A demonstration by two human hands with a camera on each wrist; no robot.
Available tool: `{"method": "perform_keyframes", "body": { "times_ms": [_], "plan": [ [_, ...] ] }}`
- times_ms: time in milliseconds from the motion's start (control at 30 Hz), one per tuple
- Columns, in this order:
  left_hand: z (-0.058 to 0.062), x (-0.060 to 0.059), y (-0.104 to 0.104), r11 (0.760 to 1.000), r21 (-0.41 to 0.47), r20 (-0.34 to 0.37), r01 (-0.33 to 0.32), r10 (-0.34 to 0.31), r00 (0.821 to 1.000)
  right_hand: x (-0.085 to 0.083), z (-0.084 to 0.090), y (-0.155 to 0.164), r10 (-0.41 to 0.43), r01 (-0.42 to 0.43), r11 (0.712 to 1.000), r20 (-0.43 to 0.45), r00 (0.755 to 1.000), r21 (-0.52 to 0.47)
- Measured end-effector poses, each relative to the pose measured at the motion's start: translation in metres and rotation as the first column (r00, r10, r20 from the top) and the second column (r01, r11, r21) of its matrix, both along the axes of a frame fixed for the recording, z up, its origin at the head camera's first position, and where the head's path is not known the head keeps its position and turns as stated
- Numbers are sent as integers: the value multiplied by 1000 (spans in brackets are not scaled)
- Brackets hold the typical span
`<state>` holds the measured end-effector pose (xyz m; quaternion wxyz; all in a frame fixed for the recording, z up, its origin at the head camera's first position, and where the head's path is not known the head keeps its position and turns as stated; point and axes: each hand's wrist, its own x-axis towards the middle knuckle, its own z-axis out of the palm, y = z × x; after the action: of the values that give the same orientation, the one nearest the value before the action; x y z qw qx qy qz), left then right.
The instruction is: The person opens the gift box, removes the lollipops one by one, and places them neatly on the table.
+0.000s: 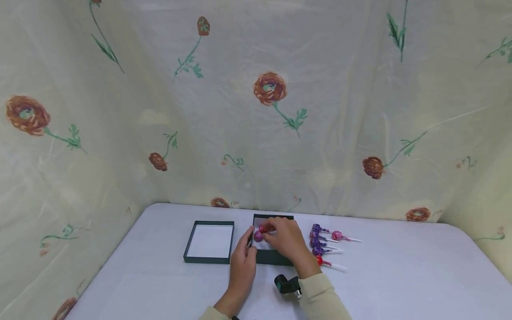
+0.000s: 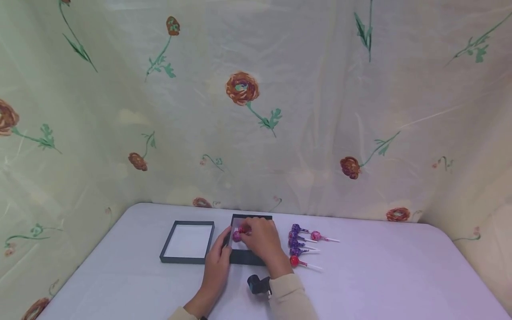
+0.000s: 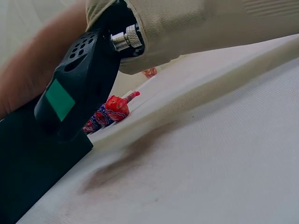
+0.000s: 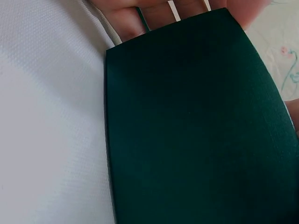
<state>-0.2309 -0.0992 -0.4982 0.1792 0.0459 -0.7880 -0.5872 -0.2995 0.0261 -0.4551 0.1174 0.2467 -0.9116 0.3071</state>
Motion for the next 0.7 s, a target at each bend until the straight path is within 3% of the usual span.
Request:
{"method": "perform_keyframes", "body": {
  "times_ms": [500, 700],
  "plan": [
    [2, 1, -2, 1000, 15, -12, 15, -15, 1000, -1, 5, -3, 46, -53, 979, 39, 998, 196],
    [1, 1, -1, 1000, 13, -10, 8, -8, 1000, 1, 5, -3, 40, -56, 977, 82, 996, 208]
  ]
}}
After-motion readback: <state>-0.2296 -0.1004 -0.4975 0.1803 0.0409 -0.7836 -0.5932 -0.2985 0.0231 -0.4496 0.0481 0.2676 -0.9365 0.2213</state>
